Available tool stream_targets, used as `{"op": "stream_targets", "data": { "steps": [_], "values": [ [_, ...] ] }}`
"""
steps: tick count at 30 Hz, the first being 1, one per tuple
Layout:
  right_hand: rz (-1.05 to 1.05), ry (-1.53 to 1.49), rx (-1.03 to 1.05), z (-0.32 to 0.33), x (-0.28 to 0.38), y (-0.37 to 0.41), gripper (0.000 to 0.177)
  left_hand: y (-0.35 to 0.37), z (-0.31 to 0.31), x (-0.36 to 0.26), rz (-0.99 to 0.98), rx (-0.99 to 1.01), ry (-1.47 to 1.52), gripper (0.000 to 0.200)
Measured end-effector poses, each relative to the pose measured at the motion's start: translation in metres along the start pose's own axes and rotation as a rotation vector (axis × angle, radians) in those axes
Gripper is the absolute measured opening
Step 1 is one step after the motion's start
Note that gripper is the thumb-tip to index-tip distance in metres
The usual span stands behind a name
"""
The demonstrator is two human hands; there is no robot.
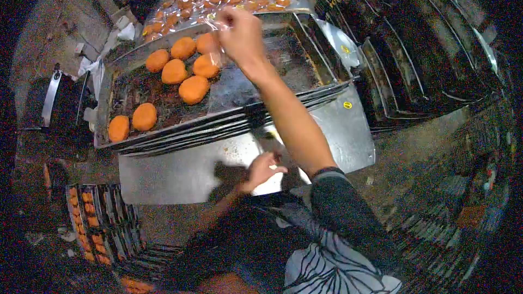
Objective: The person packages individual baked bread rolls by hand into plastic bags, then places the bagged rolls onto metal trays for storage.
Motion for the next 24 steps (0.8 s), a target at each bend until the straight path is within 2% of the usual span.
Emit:
{"op": "stream_targets", "data": {
  "steps": [1, 3, 4, 5, 6, 7, 8, 9, 10, 11, 12, 13, 14, 15, 16, 17, 18, 19, 21, 22, 23, 24],
  "values": [
    [0.006, 0.005, 0.006, -0.007, -0.004, 0.006, 0.027, -0.008, -0.058, 0.048, -0.273, -0.044, -0.147, 0.035],
    [0.353, -0.206, 0.068, -0.017, -0.011, 0.035, 0.042, -0.013, -0.091, 0.079, -0.403, -0.091, 0.027, 0.026],
    [0.099, -0.251, 0.461, 0.010, -0.007, 0.072, 0.056, -0.019, -0.097, 0.092, -0.389, -0.039, 0.053, 0.023],
    [0.112, -0.230, 0.539, 0.020, -0.037, 0.115, 0.055, -0.023, -0.098, 0.102, -0.375, 0.018, 0.076, 0.021],
    [-0.249, -0.335, 0.697, 0.043, -0.056, 0.163, 0.053, -0.020, -0.091, 0.103, -0.205, -0.007, 0.152, 0.021],
    [-0.629, -0.095, 0.876, 0.065, -0.068, 0.205, 0.047, -0.022, -0.103, 0.130, -0.068, 0.071, 0.321, 0.022],
    [-0.649, -0.153, 0.854, 0.076, -0.101, 0.257, 0.033, -0.024, -0.115, 0.156, 0.086, 0.126, 0.496, 0.023],
    [-0.579, -0.210, 0.966, 0.084, -0.126, 0.293, 0.023, -0.026, -0.126, 0.181, 0.245, 0.156, 0.653, 0.025],
    [-0.591, -0.188, 0.918, 0.086, -0.127, 0.307, 0.015, -0.020, -0.094, 0.138, 0.193, 0.153, 0.699, 0.024],
    [-0.655, -0.008, 1.040, 0.086, -0.111, 0.284, 0.016, -0.013, -0.056, 0.089, 0.141, 0.152, 0.747, 0.025],
    [-0.635, -0.100, 0.962, 0.084, -0.120, 0.282, 0.017, -0.007, -0.015, 0.036, 0.088, 0.153, 0.795, 0.027],
    [-0.605, -0.191, 0.886, 0.082, -0.130, 0.281, 0.019, -0.007, -0.010, 0.023, 0.099, 0.079, 0.551, 0.029],
    [-0.536, -0.392, 0.834, 0.083, -0.128, 0.275, 0.022, -0.004, 0.000, 0.010, 0.132, 0.051, 0.523, 0.029],
    [-0.522, -0.157, 0.895, 0.094, -0.125, 0.269, 0.023, -0.001, 0.007, 0.002, 0.165, 0.023, 0.492, 0.029],
    [-0.460, 0.072, 0.856, 0.096, -0.123, 0.276, 0.023, 0.001, 0.001, 0.009, 0.167, 0.008, 0.479, 0.029],
    [-0.395, 0.305, 0.805, 0.101, -0.119, 0.288, 0.024, 0.000, -0.013, 0.018, -0.020, -0.023, 0.570, 0.027],
    [-0.373, 0.152, 0.600, 0.102, -0.126, 0.307, 0.025, 0.000, -0.017, 0.014, -0.117, -0.040, 0.617, 0.026],
    [-0.368, 0.155, 0.600, 0.099, -0.120, 0.304, 0.025, -0.001, -0.021, 0.010, -0.214, -0.053, 0.663, 0.025],
    [-0.976, -0.178, 0.576, 0.090, -0.097, 0.282, 0.025, -0.003, -0.002, -0.016, 0.114, -0.458, 0.491, 0.014],
    [-1.126, -0.403, 0.720, 0.092, -0.087, 0.254, 0.027, -0.004, 0.007, -0.022, 0.018, -0.563, 0.520, 0.012],
    [-1.292, -0.892, 0.561, 0.084, -0.088, 0.238, 0.024, -0.001, 0.023, -0.037, -0.212, -0.643, 0.416, 0.012],
    [-1.475, -1.368, 0.394, 0.076, -0.088, 0.221, 0.020, 0.004, 0.039, -0.053, -0.347, -0.640, 0.354, 0.011]
  ]
}}
Point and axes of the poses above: each hand's wrist, its own y-axis away from the middle knuckle, its own z-axis out of the back of the hand, x = y × z, the point moved 1 cm from there along -y, towards the middle knuckle, and after that the axes turned 4 degrees about -x, right-handed, at the moved point
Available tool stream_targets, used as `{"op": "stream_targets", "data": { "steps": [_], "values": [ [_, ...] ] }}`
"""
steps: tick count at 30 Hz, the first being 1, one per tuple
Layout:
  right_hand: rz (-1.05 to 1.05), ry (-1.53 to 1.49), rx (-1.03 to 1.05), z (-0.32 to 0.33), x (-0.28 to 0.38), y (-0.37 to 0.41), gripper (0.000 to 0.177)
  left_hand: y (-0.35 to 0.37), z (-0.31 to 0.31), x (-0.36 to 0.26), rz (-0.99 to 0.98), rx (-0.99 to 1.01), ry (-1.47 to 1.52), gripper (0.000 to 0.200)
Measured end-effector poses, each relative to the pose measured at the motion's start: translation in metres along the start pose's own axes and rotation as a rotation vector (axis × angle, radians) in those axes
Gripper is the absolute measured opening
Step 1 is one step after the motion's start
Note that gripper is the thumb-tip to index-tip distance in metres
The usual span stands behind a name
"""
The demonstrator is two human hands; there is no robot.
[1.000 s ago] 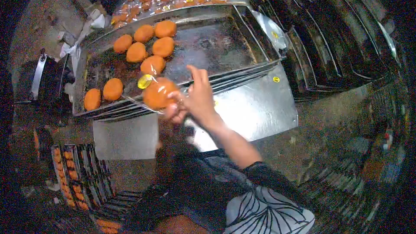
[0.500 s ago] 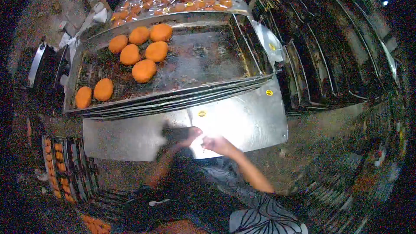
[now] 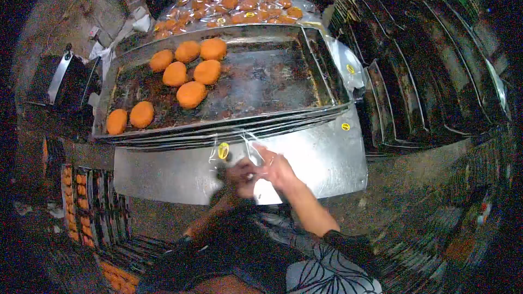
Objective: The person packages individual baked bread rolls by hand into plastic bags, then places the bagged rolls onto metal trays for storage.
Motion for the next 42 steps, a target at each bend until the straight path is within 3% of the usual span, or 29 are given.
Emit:
{"op": "stream_targets", "data": {
  "steps": [1, 2, 3, 5, 7, 8, 9, 10, 11, 12, 13, 15, 17, 18, 19, 20, 21, 23, 25, 29, 31, 33, 34, 36, 38, 39, 40, 41, 42],
  "values": [
    [0.238, 0.150, 0.030, -0.025, 0.007, -0.009, 0.033, -0.003, 0.008, -0.012, -0.135, 0.031, -0.015, 0.011],
    [0.479, 0.293, 0.022, -0.049, 0.014, -0.017, 0.048, -0.005, 0.017, 0.003, -0.069, -0.048, 0.051, 0.017],
    [0.633, 0.039, 0.168, -0.083, 0.010, -0.029, 0.051, -0.008, 0.026, 0.017, -0.009, -0.131, 0.122, 0.026],
    [0.369, -0.171, 0.495, -0.115, -0.019, -0.040, 0.055, -0.039, 0.050, 0.000, 0.404, -0.591, 0.749, 0.074],
    [0.156, 0.076, 0.464, -0.088, -0.072, -0.087, 0.049, -0.035, 0.112, 0.030, 0.546, -0.480, 1.006, 0.055],
    [0.145, 0.412, 0.310, -0.120, -0.062, -0.090, 0.042, -0.034, 0.142, 0.045, 0.629, -0.431, 1.124, 0.048],
    [0.501, 1.192, 0.179, -0.102, -0.061, -0.135, 0.043, -0.040, 0.170, 0.033, 0.635, -0.494, 1.021, 0.034],
    [1.075, 1.539, 0.190, -0.146, -0.039, -0.129, 0.057, -0.046, 0.187, 0.038, 0.497, -0.812, 0.872, 0.033],
    [1.435, 1.745, -0.043, -0.169, -0.027, -0.148, 0.065, -0.048, 0.209, 0.043, 0.367, -0.990, 0.876, 0.033],
    [1.267, 2.136, -0.209, -0.170, -0.017, -0.181, 0.074, -0.050, 0.225, 0.042, 0.307, -0.984, 0.915, 0.035],
    [0.921, 2.260, -0.190, -0.156, -0.010, -0.222, 0.069, -0.052, 0.236, 0.037, 0.253, -0.980, 0.955, 0.036],
    [0.851, 2.259, -0.169, -0.162, 0.000, -0.233, 0.062, -0.060, 0.246, 0.030, 0.258, -1.073, 0.973, 0.039],
    [0.928, 1.918, -0.130, -0.162, 0.001, -0.222, 0.052, -0.057, 0.262, 0.038, 0.145, -1.082, 1.105, 0.038],
    [1.389, 1.782, -0.134, -0.179, -0.016, -0.164, 0.050, -0.057, 0.262, 0.042, 0.135, -1.148, 1.143, 0.037],
    [1.604, 1.762, -0.089, -0.185, -0.031, -0.129, 0.053, -0.059, 0.258, 0.047, 0.115, -1.214, 1.187, 0.037],
    [1.686, 1.793, 0.013, -0.186, -0.046, -0.104, 0.057, -0.058, 0.242, 0.053, 0.090, -0.936, 1.367, 0.037],
    [1.890, 1.786, 0.209, -0.176, -0.055, -0.102, 0.061, -0.059, 0.216, 0.042, 0.200, -0.879, 1.196, 0.040],
    [1.861, 1.772, 0.074, -0.179, -0.050, -0.076, 0.070, -0.060, 0.173, 0.029, 0.305, -0.803, 1.027, 0.042],
    [1.829, 1.776, -0.054, -0.154, -0.056, -0.060, 0.073, -0.067, 0.145, 0.027, 0.321, -0.443, 1.308, 0.057],
    [1.753, 1.625, -0.384, -0.160, -0.041, -0.051, 0.080, -0.060, 0.088, -0.003, 0.211, -0.321, 1.268, 0.047],
    [1.644, 1.492, -0.306, -0.133, -0.042, -0.062, 0.076, -0.066, 0.079, -0.016, 0.510, -0.426, 1.398, 0.043],
    [1.785, 1.276, -0.290, -0.096, -0.049, -0.060, 0.073, -0.057, 0.082, -0.008, 0.607, -0.330, 1.257, 0.038],
    [1.687, 1.367, -0.488, -0.111, -0.036, -0.036, 0.061, -0.047, 0.074, 0.004, 0.599, -0.259, 1.069, 0.040],
    [1.279, 1.444, -0.346, -0.100, 0.006, -0.049, 0.024, -0.025, 0.055, 0.025, 0.616, -0.062, 0.785, 0.039],
    [1.453, 1.204, -0.313, -0.114, 0.063, -0.063, 0.014, 0.001, 0.034, 0.043, 0.633, 0.212, 0.576, 0.033],
    [1.450, 1.274, -0.461, -0.145, 0.085, -0.062, 0.017, 0.016, 0.008, 0.064, 0.377, 0.345, 0.498, 0.036],
    [1.256, 1.338, -0.500, -0.168, 0.102, -0.065, 0.029, 0.028, -0.009, 0.068, 0.087, 0.393, -0.077, 0.042],
    [1.490, 1.370, -0.386, -0.174, 0.107, -0.091, 0.042, 0.051, -0.032, 0.104, -0.109, 0.397, -0.327, 0.039],
    [1.724, 1.390, -0.256, -0.174, 0.109, -0.108, 0.057, 0.081, -0.049, 0.145, -0.171, 0.425, -0.365, 0.035]
  ]
}}
Point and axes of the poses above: each hand's wrist, its own y-axis away from the middle knuckle, its own z-axis out of the back of the hand, x = y × z, the point moved 1 cm from there along -y, towards the middle knuckle, and after that the axes turned 4 degrees about -x, right-handed, at the moved point
